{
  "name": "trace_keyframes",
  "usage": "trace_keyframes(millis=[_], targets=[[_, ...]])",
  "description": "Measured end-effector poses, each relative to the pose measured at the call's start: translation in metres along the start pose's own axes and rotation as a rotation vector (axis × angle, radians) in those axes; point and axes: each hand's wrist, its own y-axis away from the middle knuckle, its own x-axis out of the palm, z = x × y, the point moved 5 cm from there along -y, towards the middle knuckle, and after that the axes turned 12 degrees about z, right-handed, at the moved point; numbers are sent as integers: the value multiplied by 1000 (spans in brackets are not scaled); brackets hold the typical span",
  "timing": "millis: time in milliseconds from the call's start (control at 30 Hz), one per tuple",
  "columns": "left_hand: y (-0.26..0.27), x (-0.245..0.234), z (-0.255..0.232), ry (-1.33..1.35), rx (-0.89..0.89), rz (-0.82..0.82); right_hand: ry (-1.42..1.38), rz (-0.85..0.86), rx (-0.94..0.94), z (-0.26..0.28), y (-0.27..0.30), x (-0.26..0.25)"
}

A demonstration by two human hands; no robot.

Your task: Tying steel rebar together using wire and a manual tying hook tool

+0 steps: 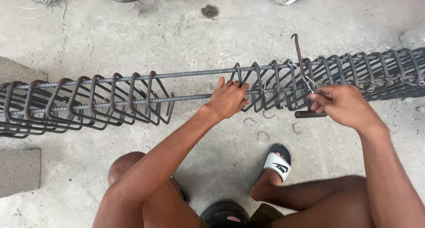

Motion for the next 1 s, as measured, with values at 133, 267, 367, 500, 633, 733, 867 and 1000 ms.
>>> trace_keyframes(millis=[133,267,367,500,633,733,867,1000], targets=[[-8,-7,-6,-247,-46,-160,13,-4,30,7,0,-2],[-12,-26,-18,-310,-4,-319,49,13,-13,16,-2,1],[-29,-20,-21,-144,-12,-297,75,24,-32,15,-5,4],[-46,-5,-23,50,-89,-152,50,26,-52,14,-9,5],[-51,-6,-27,182,-130,-141,69,34,-56,15,-11,5],[-51,-8,-26,309,-128,-138,65,41,-35,15,-13,7],[-51,-10,-19,521,-152,-120,85,39,-34,19,-16,13],[-47,-14,-17,594,-179,-33,149,-17,-99,21,-25,17]])
